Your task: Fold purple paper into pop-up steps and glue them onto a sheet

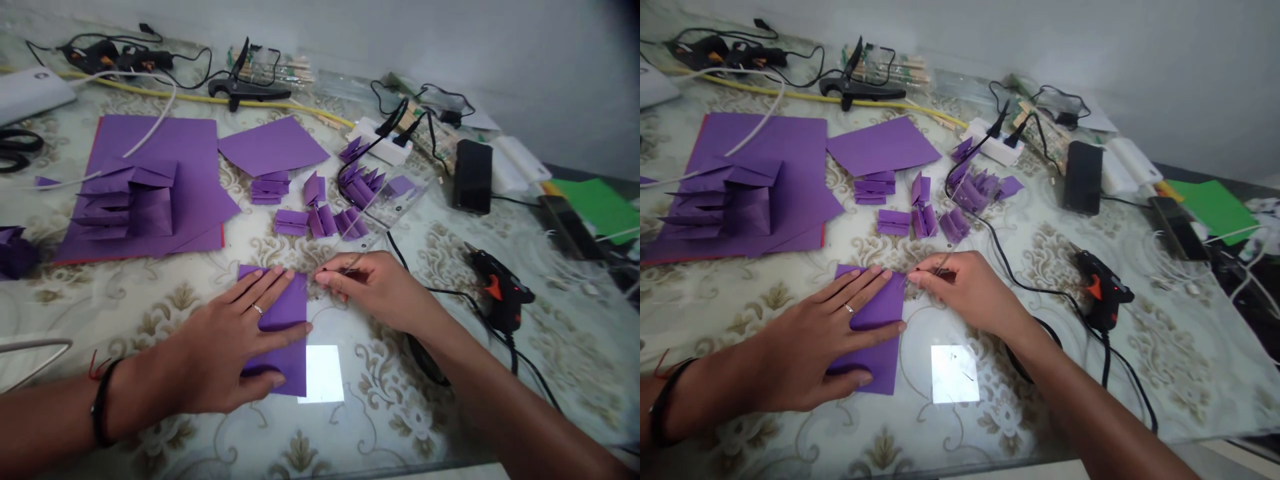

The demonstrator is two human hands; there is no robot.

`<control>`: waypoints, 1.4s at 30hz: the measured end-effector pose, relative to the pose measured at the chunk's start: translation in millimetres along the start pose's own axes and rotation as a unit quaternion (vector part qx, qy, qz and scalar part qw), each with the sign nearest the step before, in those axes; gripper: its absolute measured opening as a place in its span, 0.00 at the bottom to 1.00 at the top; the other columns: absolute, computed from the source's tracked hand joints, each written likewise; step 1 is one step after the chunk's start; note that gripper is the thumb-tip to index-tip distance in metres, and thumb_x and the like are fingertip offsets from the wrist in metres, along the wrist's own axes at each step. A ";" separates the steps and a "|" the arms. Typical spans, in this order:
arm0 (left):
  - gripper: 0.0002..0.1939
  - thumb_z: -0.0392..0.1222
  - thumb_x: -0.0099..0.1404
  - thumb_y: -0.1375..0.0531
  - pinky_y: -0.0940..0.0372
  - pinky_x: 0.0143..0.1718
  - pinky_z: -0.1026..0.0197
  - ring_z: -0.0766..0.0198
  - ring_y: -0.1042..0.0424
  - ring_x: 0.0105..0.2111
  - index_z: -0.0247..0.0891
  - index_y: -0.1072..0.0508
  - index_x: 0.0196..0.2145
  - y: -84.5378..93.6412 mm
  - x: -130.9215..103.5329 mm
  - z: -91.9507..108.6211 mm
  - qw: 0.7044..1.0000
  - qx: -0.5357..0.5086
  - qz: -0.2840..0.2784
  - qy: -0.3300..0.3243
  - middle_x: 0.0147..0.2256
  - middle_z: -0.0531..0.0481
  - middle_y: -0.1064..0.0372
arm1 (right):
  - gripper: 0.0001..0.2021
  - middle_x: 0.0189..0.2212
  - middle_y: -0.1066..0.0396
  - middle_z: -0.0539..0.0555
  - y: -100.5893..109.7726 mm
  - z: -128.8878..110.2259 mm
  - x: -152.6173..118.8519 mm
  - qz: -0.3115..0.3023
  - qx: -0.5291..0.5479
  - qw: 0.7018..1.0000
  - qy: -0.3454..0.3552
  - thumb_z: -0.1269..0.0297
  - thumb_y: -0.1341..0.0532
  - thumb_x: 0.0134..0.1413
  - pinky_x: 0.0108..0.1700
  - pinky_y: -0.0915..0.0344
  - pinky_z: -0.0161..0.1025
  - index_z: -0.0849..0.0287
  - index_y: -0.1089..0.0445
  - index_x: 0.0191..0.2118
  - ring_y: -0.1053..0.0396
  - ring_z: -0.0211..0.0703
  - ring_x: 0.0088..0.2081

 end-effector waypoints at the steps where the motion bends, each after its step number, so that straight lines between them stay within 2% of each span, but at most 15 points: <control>1: 0.35 0.56 0.70 0.32 0.48 0.73 0.28 0.30 0.51 0.77 0.52 0.32 0.72 -0.2 -0.1 -0.2 1.000 -0.002 0.000 0.001 0.81 0.39 0.61 | 0.13 0.27 0.19 0.50 0.6 0.7 3.0 0.003 0.006 1.000 -0.002 0.53 0.32 0.62 0.27 0.31 0.35 0.57 0.16 0.35 0.28 0.39 0.23; 6: 0.35 0.55 0.71 0.32 0.46 0.73 0.29 0.31 0.51 0.77 0.52 0.32 0.72 1.2 -0.1 -0.1 1.000 -0.004 0.003 0.004 0.81 0.40 0.62 | 0.14 0.26 0.19 0.51 7.6 1.2 16.5 0.028 -0.008 0.999 0.019 0.53 0.33 0.63 0.27 0.30 0.36 0.58 0.16 0.35 0.27 0.40 0.23; 8: 0.35 0.55 0.70 0.32 0.46 0.73 0.30 0.31 0.51 0.77 0.51 0.31 0.71 2.1 -0.5 0.7 1.000 -0.001 0.007 0.003 0.81 0.41 0.62 | 0.13 0.29 0.16 0.52 12.0 -1.0 16.9 0.052 -0.033 0.998 0.028 0.54 0.33 0.64 0.28 0.27 0.37 0.57 0.15 0.37 0.25 0.41 0.23; 11: 0.38 0.58 0.70 0.32 0.46 0.73 0.32 0.31 0.51 0.77 0.47 0.34 0.73 0.5 -1.4 1.7 1.000 0.019 0.012 0.004 0.80 0.38 0.61 | 0.09 0.38 0.13 0.54 16.8 -12.6 6.8 0.105 -0.086 0.987 0.088 0.59 0.33 0.66 0.40 0.19 0.42 0.55 0.14 0.39 0.16 0.47 0.33; 14: 0.44 0.61 0.69 0.33 0.47 0.73 0.35 0.31 0.48 0.76 0.35 0.36 0.73 -3.3 -1.9 1.4 0.998 0.051 0.017 0.010 0.79 0.29 0.57 | 0.08 0.42 0.12 0.52 12.2 -26.4 -12.3 0.136 -0.147 0.964 0.173 0.67 0.33 0.69 0.52 0.18 0.47 0.52 0.14 0.42 0.14 0.49 0.43; 16: 0.47 0.61 0.67 0.32 0.47 0.74 0.37 0.31 0.46 0.75 0.29 0.37 0.73 -6.0 -1.7 1.3 0.998 0.066 0.012 0.012 0.77 0.24 0.55 | 0.10 0.43 0.12 0.51 3.2 -33.5 -24.7 0.125 -0.163 0.950 0.234 0.72 0.34 0.70 0.52 0.17 0.46 0.50 0.15 0.46 0.14 0.47 0.44; 19: 0.48 0.61 0.66 0.32 0.48 0.74 0.37 0.32 0.46 0.76 0.25 0.37 0.72 -8.2 -0.9 1.0 0.997 0.075 -0.003 0.011 0.77 0.21 0.53 | 0.13 0.45 0.13 0.53 -9.6 -40.1 -38.7 0.110 -0.162 0.932 0.305 0.75 0.34 0.70 0.51 0.16 0.44 0.52 0.17 0.52 0.15 0.46 0.45; 23: 0.49 0.60 0.66 0.33 0.50 0.75 0.37 0.32 0.48 0.76 0.23 0.38 0.72 -8.0 -0.2 -0.1 0.997 0.070 -0.009 0.019 0.77 0.22 0.53 | 0.12 0.48 0.14 0.59 -22.8 -42.1 -49.2 0.090 -0.210 0.921 0.315 0.75 0.37 0.72 0.54 0.16 0.48 0.61 0.19 0.54 0.17 0.49 0.49; 26: 0.51 0.62 0.67 0.34 0.50 0.75 0.37 0.33 0.49 0.76 0.21 0.41 0.73 -8.0 0.4 0.3 0.998 0.067 -0.013 0.013 0.77 0.22 0.54 | 0.12 0.49 0.15 0.60 -30.3 -42.8 -60.2 0.087 -0.248 0.911 0.317 0.75 0.40 0.74 0.55 0.16 0.50 0.64 0.20 0.54 0.17 0.51 0.50; 32: 0.53 0.61 0.66 0.32 0.49 0.75 0.37 0.35 0.51 0.77 0.25 0.44 0.76 -7.6 0.3 0.0 0.997 0.069 -0.013 0.017 0.77 0.24 0.55 | 0.12 0.49 0.15 0.60 -42.9 -40.4 -87.8 0.080 -0.247 0.909 0.326 0.77 0.37 0.71 0.53 0.16 0.47 0.65 0.21 0.54 0.17 0.50 0.50; 34: 0.52 0.59 0.66 0.31 0.49 0.75 0.35 0.34 0.53 0.78 0.28 0.43 0.76 -7.7 -0.3 0.2 0.998 0.059 -0.011 0.017 0.78 0.24 0.56 | 0.12 0.49 0.15 0.60 -46.9 -38.2 -96.3 0.056 -0.251 0.912 0.320 0.76 0.38 0.72 0.53 0.16 0.47 0.66 0.21 0.55 0.17 0.51 0.51; 39: 0.46 0.53 0.66 0.30 0.50 0.73 0.29 0.31 0.57 0.78 0.44 0.39 0.76 -6.6 -1.1 0.6 1.000 0.018 -0.010 0.010 0.79 0.25 0.61 | 0.13 0.49 0.14 0.58 -49.2 -42.1 -117.2 -0.002 -0.232 0.921 0.312 0.73 0.42 0.76 0.56 0.19 0.44 0.64 0.20 0.55 0.18 0.48 0.51; 42: 0.43 0.52 0.67 0.30 0.50 0.73 0.27 0.30 0.57 0.78 0.46 0.38 0.75 -4.9 -0.7 -0.2 1.000 0.002 -0.011 0.011 0.79 0.26 0.62 | 0.12 0.48 0.14 0.55 -45.8 -50.5 -123.0 -0.030 -0.200 0.934 0.295 0.71 0.42 0.77 0.55 0.20 0.41 0.61 0.20 0.54 0.18 0.47 0.50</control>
Point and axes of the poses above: each hand's wrist, its own x-axis towards the middle knuckle, its own y-axis out of the back of the hand, z = x × y, the point moved 6 cm from there along x, towards the middle knuckle
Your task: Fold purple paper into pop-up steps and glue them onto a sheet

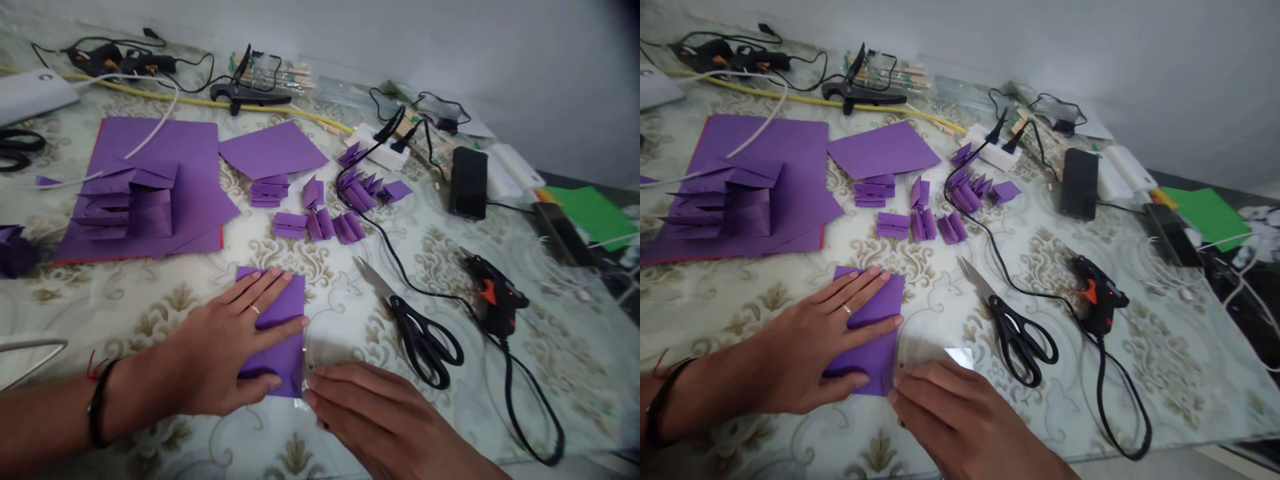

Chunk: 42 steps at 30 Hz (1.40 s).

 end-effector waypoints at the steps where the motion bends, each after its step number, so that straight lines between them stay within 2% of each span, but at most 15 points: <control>1: 0.43 0.52 0.67 0.30 0.50 0.73 0.26 0.30 0.57 0.78 0.46 0.37 0.75 0.5 0.1 -0.3 1.000 -0.003 0.000 0.001 0.79 0.26 0.62 | 0.11 0.46 0.14 0.55 1.9 -1.3 1.0 -0.008 0.026 1.000 -0.006 0.70 0.41 0.77 0.53 0.20 0.40 0.60 0.20 0.53 0.17 0.46 0.49; 5: 0.42 0.52 0.67 0.30 0.49 0.72 0.26 0.29 0.56 0.78 0.45 0.36 0.74 1.4 0.2 -0.7 1.000 -0.004 0.002 0.000 0.79 0.25 0.61 | 0.08 0.38 0.15 0.52 4.9 8.4 7.6 -0.010 0.145 0.987 -0.069 0.67 0.38 0.76 0.42 0.21 0.33 0.56 0.19 0.48 0.18 0.40 0.38; 8: 0.43 0.53 0.66 0.29 0.49 0.72 0.26 0.27 0.54 0.77 0.43 0.35 0.73 1.0 0.7 -0.5 1.000 -0.002 0.004 -0.004 0.78 0.24 0.60 | 0.08 0.38 0.15 0.49 0.4 30.3 11.4 0.026 0.185 0.963 -0.192 0.70 0.33 0.70 0.42 0.22 0.30 0.53 0.18 0.49 0.17 0.37 0.37; 11: 0.43 0.55 0.65 0.29 0.50 0.73 0.26 0.26 0.54 0.77 0.42 0.34 0.73 0.2 1.8 -0.5 1.000 -0.005 0.000 -0.002 0.78 0.24 0.59 | 0.10 0.37 0.14 0.47 -12.1 43.5 14.7 0.012 0.246 0.933 -0.262 0.72 0.33 0.66 0.41 0.22 0.29 0.51 0.19 0.48 0.16 0.36 0.36; 15: 0.45 0.58 0.64 0.28 0.51 0.74 0.28 0.28 0.56 0.78 0.42 0.34 0.72 0.2 2.6 -0.8 1.000 -0.005 -0.006 0.004 0.78 0.24 0.60 | 0.06 0.36 0.15 0.49 -17.7 54.4 15.1 0.005 0.260 0.922 -0.288 0.67 0.34 0.64 0.37 0.23 0.32 0.52 0.18 0.43 0.18 0.40 0.35; 18: 0.45 0.59 0.65 0.29 0.51 0.74 0.28 0.29 0.56 0.78 0.43 0.36 0.74 0.6 1.8 -0.9 1.000 -0.007 -0.007 0.004 0.79 0.26 0.61 | 0.06 0.33 0.16 0.51 -15.1 65.5 11.0 0.014 0.247 0.912 -0.328 0.62 0.33 0.64 0.32 0.25 0.35 0.51 0.17 0.43 0.19 0.42 0.33; 20: 0.47 0.58 0.64 0.28 0.51 0.74 0.28 0.28 0.56 0.78 0.44 0.37 0.75 1.1 1.0 -0.8 1.000 -0.009 -0.003 0.002 0.80 0.29 0.63 | 0.07 0.33 0.16 0.51 -11.7 70.1 10.1 0.020 0.246 0.905 -0.347 0.61 0.33 0.63 0.33 0.24 0.36 0.51 0.17 0.42 0.19 0.43 0.33; 25: 0.46 0.57 0.64 0.28 0.52 0.75 0.30 0.28 0.54 0.77 0.42 0.35 0.74 1.9 0.2 -0.3 1.000 -0.007 0.011 0.001 0.80 0.32 0.63 | 0.06 0.37 0.15 0.51 -5.6 65.4 15.1 0.041 0.258 0.902 -0.344 0.63 0.33 0.62 0.39 0.23 0.36 0.51 0.17 0.41 0.18 0.43 0.36; 31: 0.46 0.59 0.64 0.29 0.54 0.76 0.32 0.31 0.58 0.79 0.42 0.36 0.74 -0.2 0.0 -0.9 1.000 0.000 -0.002 0.008 0.80 0.29 0.63 | 0.07 0.29 0.18 0.48 -21.4 63.2 13.7 0.020 0.300 0.879 -0.371 0.59 0.32 0.60 0.30 0.29 0.34 0.52 0.17 0.41 0.25 0.38 0.26; 34: 0.49 0.59 0.64 0.29 0.55 0.76 0.33 0.33 0.58 0.79 0.42 0.39 0.75 -1.0 -0.5 -0.6 1.000 0.011 -0.001 0.008 0.80 0.30 0.63 | 0.09 0.28 0.20 0.49 -17.7 75.5 12.0 0.041 0.270 0.878 -0.392 0.57 0.31 0.59 0.27 0.32 0.35 0.53 0.18 0.41 0.28 0.39 0.24; 37: 0.53 0.61 0.64 0.30 0.55 0.77 0.36 0.35 0.59 0.79 0.33 0.43 0.77 -3.1 -0.7 -1.1 0.999 0.031 -0.007 0.011 0.79 0.27 0.62 | 0.12 0.25 0.23 0.48 -5.0 94.8 9.1 0.092 0.234 0.868 -0.427 0.52 0.30 0.58 0.25 0.34 0.36 0.55 0.22 0.39 0.30 0.38 0.21; 39: 0.55 0.61 0.64 0.31 0.56 0.77 0.38 0.36 0.59 0.79 0.28 0.45 0.77 -3.9 -0.6 -2.2 0.999 0.036 -0.009 0.011 0.79 0.26 0.61 | 0.16 0.25 0.24 0.47 3.8 107.1 6.3 0.126 0.224 0.855 -0.450 0.48 0.30 0.56 0.23 0.35 0.36 0.54 0.25 0.41 0.31 0.39 0.20; 42: 0.56 0.61 0.66 0.32 0.56 0.78 0.38 0.35 0.57 0.79 0.26 0.48 0.77 -1.1 -0.1 -4.2 1.000 0.019 -0.008 0.002 0.79 0.26 0.59 | 0.21 0.22 0.26 0.45 9.6 119.3 2.7 0.119 0.225 0.844 -0.472 0.46 0.30 0.55 0.21 0.37 0.37 0.54 0.29 0.46 0.33 0.40 0.18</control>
Point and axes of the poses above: each hand's wrist, its own x-axis towards the middle knuckle, its own y-axis out of the back of the hand, z = x × y, the point moved 6 cm from there along x, towards the middle knuckle
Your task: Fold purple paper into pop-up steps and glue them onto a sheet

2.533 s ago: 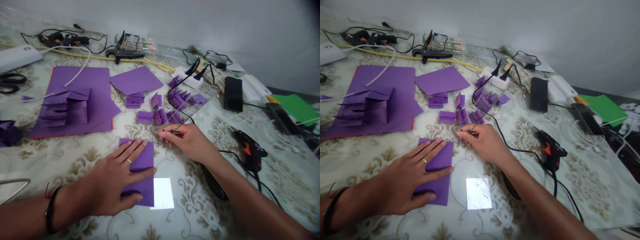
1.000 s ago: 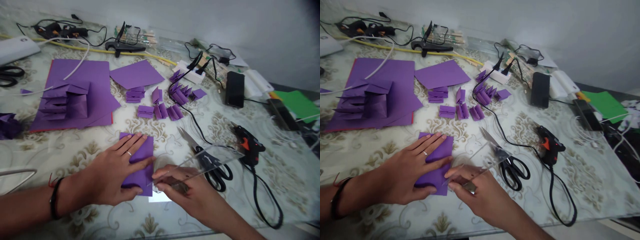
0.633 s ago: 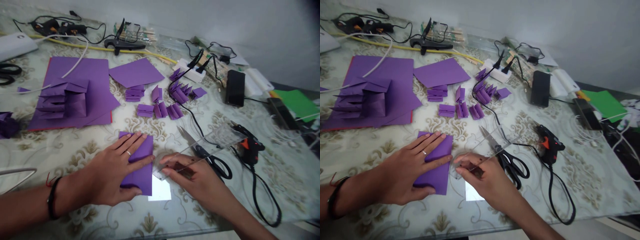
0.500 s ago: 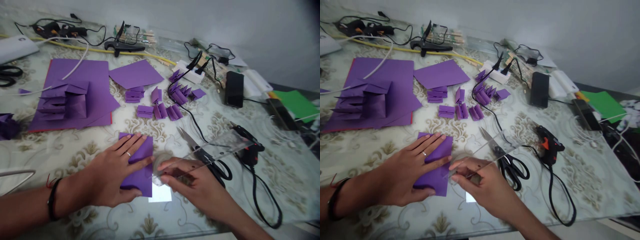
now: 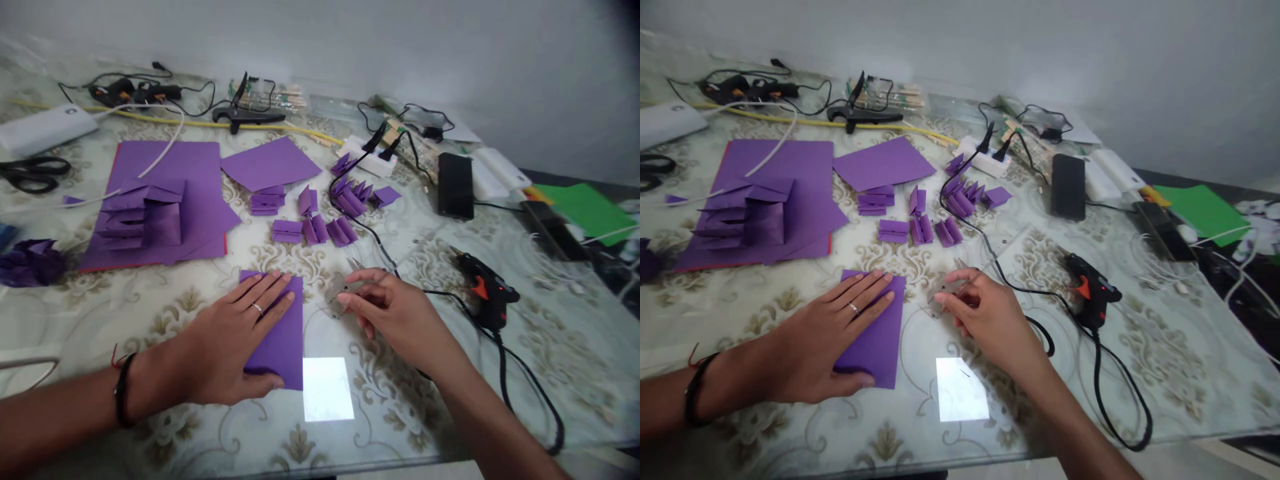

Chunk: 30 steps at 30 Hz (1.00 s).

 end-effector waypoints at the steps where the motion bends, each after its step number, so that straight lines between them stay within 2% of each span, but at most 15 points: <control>1: 0.55 0.62 0.68 0.33 0.55 0.77 0.38 0.35 0.57 0.79 0.26 0.50 0.78 2.1 0.1 -0.7 1.000 -0.008 -0.001 -0.004 0.78 0.26 0.58 | 0.22 0.21 0.28 0.44 1.9 1.4 1.5 -0.008 -0.013 1.000 -0.003 0.46 0.30 0.55 0.21 0.39 0.37 0.55 0.29 0.47 0.34 0.41 0.18; 3: 0.54 0.62 0.71 0.35 0.54 0.77 0.38 0.36 0.57 0.79 0.27 0.53 0.78 7.8 -0.5 -1.9 1.000 -0.019 -0.006 -0.009 0.78 0.26 0.58 | 0.21 0.17 0.30 0.43 6.3 2.5 3.1 -0.014 -0.057 0.998 0.005 0.46 0.30 0.56 0.21 0.41 0.38 0.55 0.29 0.46 0.35 0.41 0.17; 5: 0.52 0.61 0.74 0.36 0.55 0.78 0.38 0.39 0.58 0.79 0.30 0.56 0.79 15.2 -3.1 -3.1 1.000 -0.018 -0.007 -0.005 0.79 0.27 0.58 | 0.17 0.17 0.28 0.44 13.0 -0.4 3.2 0.006 -0.121 0.992 0.035 0.47 0.30 0.58 0.23 0.40 0.39 0.54 0.28 0.43 0.32 0.44 0.19; 8: 0.50 0.57 0.75 0.36 0.56 0.78 0.37 0.41 0.60 0.80 0.34 0.57 0.80 25.3 -11.8 -5.9 1.000 -0.004 0.011 0.017 0.79 0.29 0.60 | 0.14 0.20 0.25 0.49 21.6 -14.5 -1.5 0.078 -0.254 0.960 0.094 0.49 0.29 0.58 0.27 0.37 0.42 0.53 0.26 0.38 0.26 0.50 0.23; 10: 0.49 0.55 0.75 0.35 0.54 0.77 0.36 0.41 0.59 0.80 0.38 0.56 0.80 28.2 -19.7 -9.9 0.999 0.001 0.026 0.040 0.79 0.30 0.60 | 0.13 0.23 0.24 0.51 16.3 -30.5 -7.8 0.102 -0.307 0.935 0.143 0.50 0.29 0.61 0.30 0.34 0.45 0.54 0.25 0.40 0.25 0.52 0.25; 12: 0.50 0.54 0.74 0.33 0.51 0.76 0.35 0.39 0.57 0.79 0.41 0.55 0.80 27.8 -26.4 -15.4 0.998 0.000 0.037 0.058 0.79 0.30 0.59 | 0.11 0.33 0.19 0.55 -1.8 -50.3 -15.3 0.074 -0.304 0.924 0.218 0.55 0.32 0.66 0.38 0.26 0.49 0.56 0.23 0.46 0.21 0.54 0.32; 13: 0.50 0.54 0.73 0.32 0.50 0.76 0.34 0.38 0.56 0.79 0.41 0.56 0.80 26.7 -28.6 -18.2 0.997 -0.003 0.040 0.063 0.79 0.30 0.58 | 0.11 0.43 0.18 0.58 -15.3 -60.4 -19.1 0.037 -0.294 0.917 0.265 0.59 0.31 0.67 0.47 0.24 0.51 0.56 0.24 0.51 0.19 0.56 0.42; 14: 0.51 0.54 0.73 0.32 0.50 0.75 0.33 0.38 0.55 0.79 0.42 0.56 0.80 25.3 -29.7 -20.9 0.997 -0.007 0.040 0.064 0.79 0.30 0.58 | 0.16 0.51 0.19 0.61 -29.4 -68.9 -22.6 -0.003 -0.289 0.907 0.307 0.62 0.30 0.66 0.56 0.25 0.55 0.56 0.25 0.56 0.21 0.59 0.53; 16: 0.52 0.54 0.72 0.31 0.50 0.75 0.31 0.37 0.54 0.78 0.42 0.56 0.80 22.8 -29.2 -25.8 0.997 -0.013 0.038 0.063 0.78 0.30 0.55 | 0.29 0.61 0.24 0.64 -52.9 -78.7 -25.3 -0.058 -0.293 0.886 0.354 0.62 0.25 0.60 0.66 0.31 0.63 0.58 0.29 0.64 0.28 0.64 0.64; 19: 0.52 0.55 0.70 0.30 0.51 0.75 0.29 0.37 0.50 0.77 0.44 0.54 0.80 22.3 -25.1 -29.7 0.997 -0.031 0.040 0.059 0.76 0.32 0.46 | 0.39 0.66 0.29 0.66 -71.7 -76.9 -19.4 -0.098 -0.303 0.881 0.350 0.63 0.21 0.55 0.69 0.34 0.69 0.59 0.34 0.70 0.33 0.68 0.67; 22: 0.51 0.54 0.68 0.28 0.48 0.73 0.28 0.36 0.45 0.75 0.46 0.50 0.78 24.0 -22.3 -27.6 0.996 -0.055 0.048 0.053 0.73 0.33 0.41 | 0.41 0.65 0.29 0.64 -72.8 -69.5 -14.4 -0.102 -0.276 0.895 0.335 0.66 0.21 0.54 0.68 0.33 0.70 0.54 0.36 0.71 0.34 0.67 0.67; 25: 0.53 0.47 0.64 0.25 0.44 0.71 0.28 0.35 0.42 0.73 0.49 0.48 0.78 25.2 -23.0 -24.0 0.993 -0.082 0.057 0.061 0.72 0.35 0.41 | 0.43 0.63 0.30 0.63 -70.0 -64.9 -16.0 -0.112 -0.238 0.909 0.324 0.69 0.21 0.53 0.67 0.32 0.67 0.54 0.37 0.71 0.35 0.64 0.65; 28: 0.53 0.39 0.64 0.27 0.43 0.71 0.28 0.36 0.44 0.74 0.53 0.50 0.78 23.3 -26.4 -22.5 0.991 -0.088 0.056 0.077 0.74 0.37 0.44 | 0.38 0.58 0.28 0.61 -67.1 -64.9 -18.4 -0.108 -0.205 0.921 0.313 0.74 0.23 0.54 0.64 0.31 0.63 0.55 0.33 0.69 0.34 0.61 0.62; 30: 0.51 0.38 0.66 0.29 0.44 0.71 0.27 0.36 0.47 0.75 0.52 0.50 0.79 20.7 -28.9 -22.3 0.993 -0.079 0.049 0.079 0.75 0.37 0.47 | 0.28 0.52 0.26 0.59 -64.6 -66.2 -17.5 -0.095 -0.183 0.928 0.309 0.77 0.26 0.56 0.62 0.30 0.61 0.55 0.26 0.61 0.32 0.60 0.58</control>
Point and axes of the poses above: each hand's wrist, its own x-axis towards the middle knuckle, its own y-axis out of the back of the hand, z = x × y, the point moved 6 cm from there along x, towards the middle knuckle
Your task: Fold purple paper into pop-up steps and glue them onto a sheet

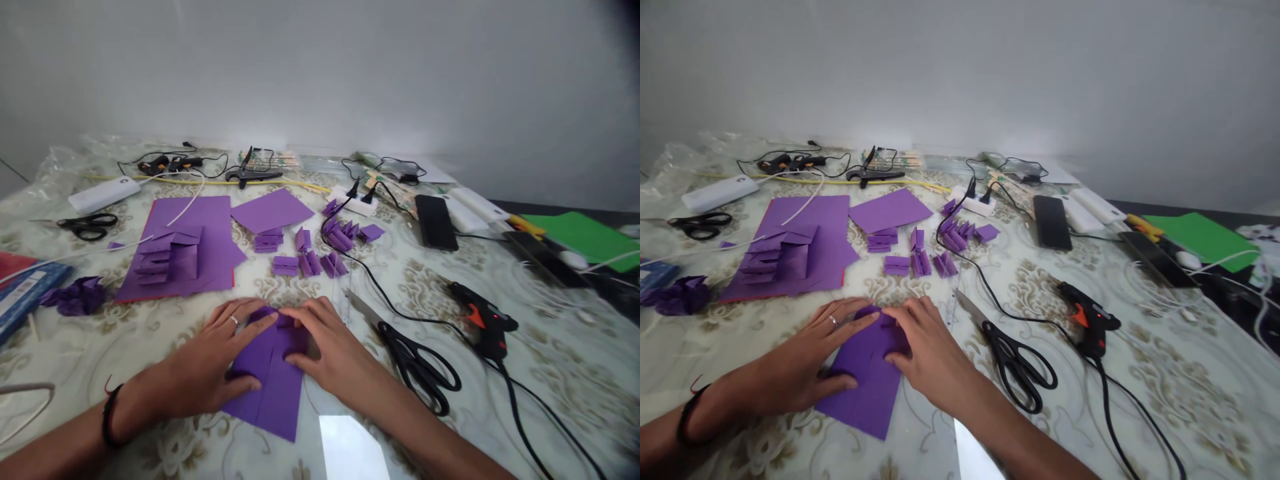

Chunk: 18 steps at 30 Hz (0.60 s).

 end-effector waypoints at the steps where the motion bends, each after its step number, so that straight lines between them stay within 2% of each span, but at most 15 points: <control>1: 0.50 0.38 0.68 0.31 0.44 0.72 0.27 0.36 0.48 0.75 0.51 0.50 0.79 -1.1 -1.2 -0.4 1.000 0.005 -0.003 -0.001 0.76 0.36 0.48 | 0.22 0.47 0.25 0.58 1.3 0.5 1.0 0.006 0.007 1.000 0.001 0.78 0.27 0.57 0.60 0.30 0.59 0.55 0.23 0.55 0.30 0.58 0.55; 3: 0.46 0.38 0.70 0.33 0.45 0.72 0.27 0.37 0.47 0.75 0.49 0.49 0.78 -2.4 -3.3 -0.4 1.000 0.012 -0.003 -0.008 0.75 0.36 0.46 | 0.12 0.39 0.25 0.55 3.5 1.7 3.5 0.007 0.020 1.000 0.008 0.81 0.29 0.58 0.57 0.30 0.56 0.56 0.19 0.42 0.28 0.54 0.49; 5: 0.43 0.38 0.72 0.35 0.44 0.72 0.28 0.37 0.46 0.75 0.48 0.48 0.78 -1.8 -4.9 0.3 1.000 0.014 0.003 -0.005 0.75 0.35 0.46 | 0.11 0.35 0.24 0.52 6.0 2.0 5.5 -0.001 0.036 0.999 0.015 0.81 0.30 0.59 0.54 0.29 0.50 0.55 0.19 0.36 0.26 0.50 0.45; 9: 0.35 0.41 0.78 0.40 0.38 0.70 0.33 0.40 0.43 0.74 0.48 0.47 0.77 5.6 -7.4 3.5 0.998 -0.020 0.039 0.046 0.76 0.35 0.48 | 0.10 0.38 0.22 0.51 15.0 -4.5 3.7 0.007 0.101 0.995 0.018 0.78 0.31 0.62 0.43 0.28 0.39 0.54 0.18 0.36 0.23 0.42 0.40; 11: 0.35 0.43 0.79 0.41 0.34 0.69 0.36 0.44 0.36 0.71 0.50 0.49 0.77 8.1 -8.3 3.4 0.991 -0.083 0.054 0.086 0.74 0.37 0.44 | 0.09 0.39 0.22 0.51 20.2 -10.9 0.0 0.026 0.162 0.986 0.026 0.75 0.31 0.64 0.41 0.28 0.38 0.52 0.17 0.36 0.23 0.42 0.39; 14: 0.39 0.46 0.77 0.39 0.27 0.62 0.43 0.50 0.26 0.61 0.54 0.53 0.77 7.4 -9.0 -1.6 0.959 -0.233 0.082 0.139 0.70 0.39 0.39 | 0.10 0.40 0.21 0.50 27.9 -20.1 -6.2 0.060 0.228 0.970 0.058 0.74 0.31 0.64 0.45 0.27 0.38 0.49 0.16 0.37 0.22 0.42 0.40; 18: 0.42 0.47 0.72 0.33 0.24 0.50 0.50 0.55 0.23 0.53 0.53 0.50 0.75 6.9 -8.4 -12.8 0.897 -0.385 0.120 0.182 0.66 0.39 0.36 | 0.08 0.40 0.20 0.51 36.9 -20.4 -11.1 0.095 0.261 0.958 0.073 0.70 0.29 0.64 0.48 0.25 0.39 0.47 0.17 0.38 0.21 0.43 0.42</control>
Point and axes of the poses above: each hand's wrist, its own x-axis towards the middle knuckle, its own y-axis out of the back of the hand, z = x × y, the point moved 6 cm from there along x, towards the middle knuckle
